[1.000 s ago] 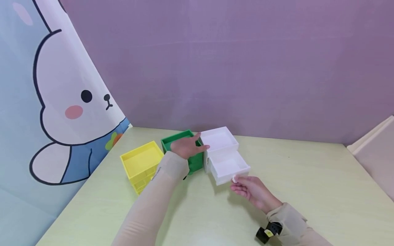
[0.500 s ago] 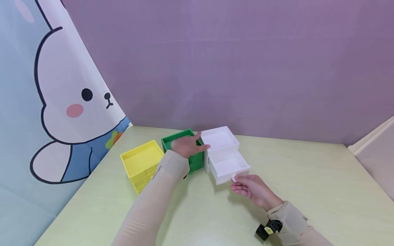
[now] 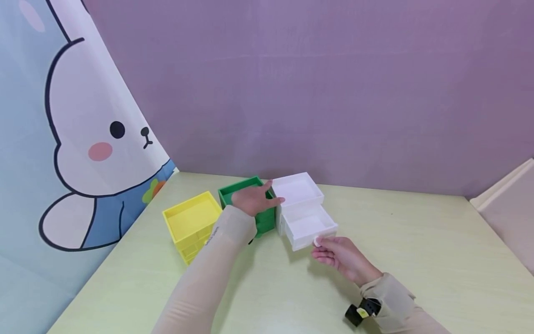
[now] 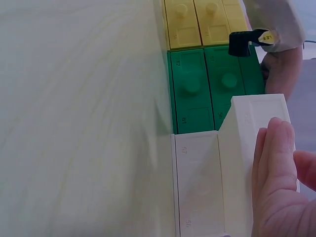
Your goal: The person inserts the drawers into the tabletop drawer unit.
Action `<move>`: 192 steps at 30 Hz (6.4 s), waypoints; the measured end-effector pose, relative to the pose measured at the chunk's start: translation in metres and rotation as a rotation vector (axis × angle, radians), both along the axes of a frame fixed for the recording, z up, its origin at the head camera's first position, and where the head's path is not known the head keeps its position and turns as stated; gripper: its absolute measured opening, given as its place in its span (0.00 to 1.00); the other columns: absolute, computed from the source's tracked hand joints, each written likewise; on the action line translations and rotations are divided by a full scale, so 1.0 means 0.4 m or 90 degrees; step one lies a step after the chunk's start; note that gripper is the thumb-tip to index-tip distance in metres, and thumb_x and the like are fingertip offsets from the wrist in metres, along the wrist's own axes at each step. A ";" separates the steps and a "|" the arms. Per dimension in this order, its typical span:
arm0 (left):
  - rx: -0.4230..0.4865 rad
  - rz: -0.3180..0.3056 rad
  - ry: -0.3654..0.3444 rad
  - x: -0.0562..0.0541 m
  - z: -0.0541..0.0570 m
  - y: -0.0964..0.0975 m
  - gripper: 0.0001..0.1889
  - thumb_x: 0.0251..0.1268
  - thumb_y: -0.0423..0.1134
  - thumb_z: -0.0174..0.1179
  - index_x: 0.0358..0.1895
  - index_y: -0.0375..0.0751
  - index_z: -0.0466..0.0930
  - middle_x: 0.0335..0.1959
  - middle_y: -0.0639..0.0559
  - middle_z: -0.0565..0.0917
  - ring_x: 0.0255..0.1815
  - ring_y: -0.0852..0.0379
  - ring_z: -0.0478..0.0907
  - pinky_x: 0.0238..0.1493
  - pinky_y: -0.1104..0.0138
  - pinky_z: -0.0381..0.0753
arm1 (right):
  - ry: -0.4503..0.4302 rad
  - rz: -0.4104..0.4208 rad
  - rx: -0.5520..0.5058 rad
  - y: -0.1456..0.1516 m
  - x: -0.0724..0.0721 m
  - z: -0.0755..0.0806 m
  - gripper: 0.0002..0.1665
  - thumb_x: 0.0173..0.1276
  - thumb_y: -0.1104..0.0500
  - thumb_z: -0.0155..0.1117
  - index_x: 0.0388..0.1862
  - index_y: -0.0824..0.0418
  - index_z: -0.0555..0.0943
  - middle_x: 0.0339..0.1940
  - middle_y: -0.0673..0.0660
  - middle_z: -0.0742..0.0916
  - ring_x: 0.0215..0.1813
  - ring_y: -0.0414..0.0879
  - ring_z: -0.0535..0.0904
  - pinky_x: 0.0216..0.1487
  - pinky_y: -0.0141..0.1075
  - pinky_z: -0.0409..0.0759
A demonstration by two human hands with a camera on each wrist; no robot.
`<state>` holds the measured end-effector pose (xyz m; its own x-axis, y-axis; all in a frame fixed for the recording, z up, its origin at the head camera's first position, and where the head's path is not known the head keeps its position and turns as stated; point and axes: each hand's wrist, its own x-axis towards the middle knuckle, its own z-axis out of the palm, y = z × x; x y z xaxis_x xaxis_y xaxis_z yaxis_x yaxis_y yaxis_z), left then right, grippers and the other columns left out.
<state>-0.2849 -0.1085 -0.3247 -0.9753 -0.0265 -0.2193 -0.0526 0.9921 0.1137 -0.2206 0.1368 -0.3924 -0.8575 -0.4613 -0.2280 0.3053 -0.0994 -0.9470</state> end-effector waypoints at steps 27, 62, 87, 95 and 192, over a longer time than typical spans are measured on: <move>0.007 0.004 -0.001 0.004 -0.007 0.000 0.42 0.59 0.77 0.40 0.76 0.69 0.44 0.10 0.55 0.62 0.10 0.60 0.50 0.18 0.68 0.52 | -0.052 -0.087 -0.042 -0.034 0.033 -0.025 0.08 0.74 0.66 0.51 0.42 0.69 0.76 0.31 0.53 0.85 0.35 0.38 0.83 0.44 0.27 0.79; 0.016 -0.008 0.008 0.011 0.006 -0.003 0.42 0.59 0.77 0.39 0.76 0.69 0.44 0.10 0.55 0.62 0.10 0.61 0.51 0.18 0.68 0.52 | 0.011 -0.056 0.096 -0.034 -0.020 -0.004 0.09 0.69 0.65 0.53 0.40 0.73 0.74 0.26 0.53 0.83 0.29 0.39 0.83 0.35 0.29 0.80; 0.016 -0.001 0.004 0.006 -0.004 -0.003 0.42 0.59 0.77 0.39 0.76 0.69 0.44 0.10 0.55 0.61 0.10 0.60 0.50 0.18 0.68 0.52 | -0.061 -0.153 -0.050 -0.020 0.002 -0.022 0.10 0.69 0.72 0.54 0.47 0.70 0.77 0.34 0.55 0.85 0.35 0.39 0.83 0.42 0.26 0.79; 0.022 -0.003 0.003 0.006 -0.003 -0.001 0.42 0.59 0.76 0.40 0.76 0.69 0.44 0.10 0.55 0.62 0.10 0.60 0.50 0.18 0.68 0.52 | -0.067 -0.181 -0.072 -0.019 0.000 -0.027 0.08 0.68 0.73 0.55 0.41 0.65 0.79 0.34 0.55 0.85 0.35 0.40 0.84 0.44 0.27 0.79; -0.027 -0.031 0.113 0.041 -0.048 -0.013 0.39 0.63 0.71 0.44 0.75 0.59 0.54 0.08 0.56 0.58 0.08 0.60 0.47 0.15 0.68 0.49 | -0.056 -0.253 -0.156 -0.020 -0.091 -0.044 0.09 0.71 0.74 0.49 0.45 0.67 0.74 0.30 0.50 0.84 0.34 0.37 0.83 0.45 0.25 0.77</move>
<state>-0.2685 -0.1136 -0.3441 -0.9990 0.0167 -0.0426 0.0134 0.9971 0.0751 -0.2570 0.1289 -0.4100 -0.9608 -0.1509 -0.2326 0.2761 -0.4413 -0.8538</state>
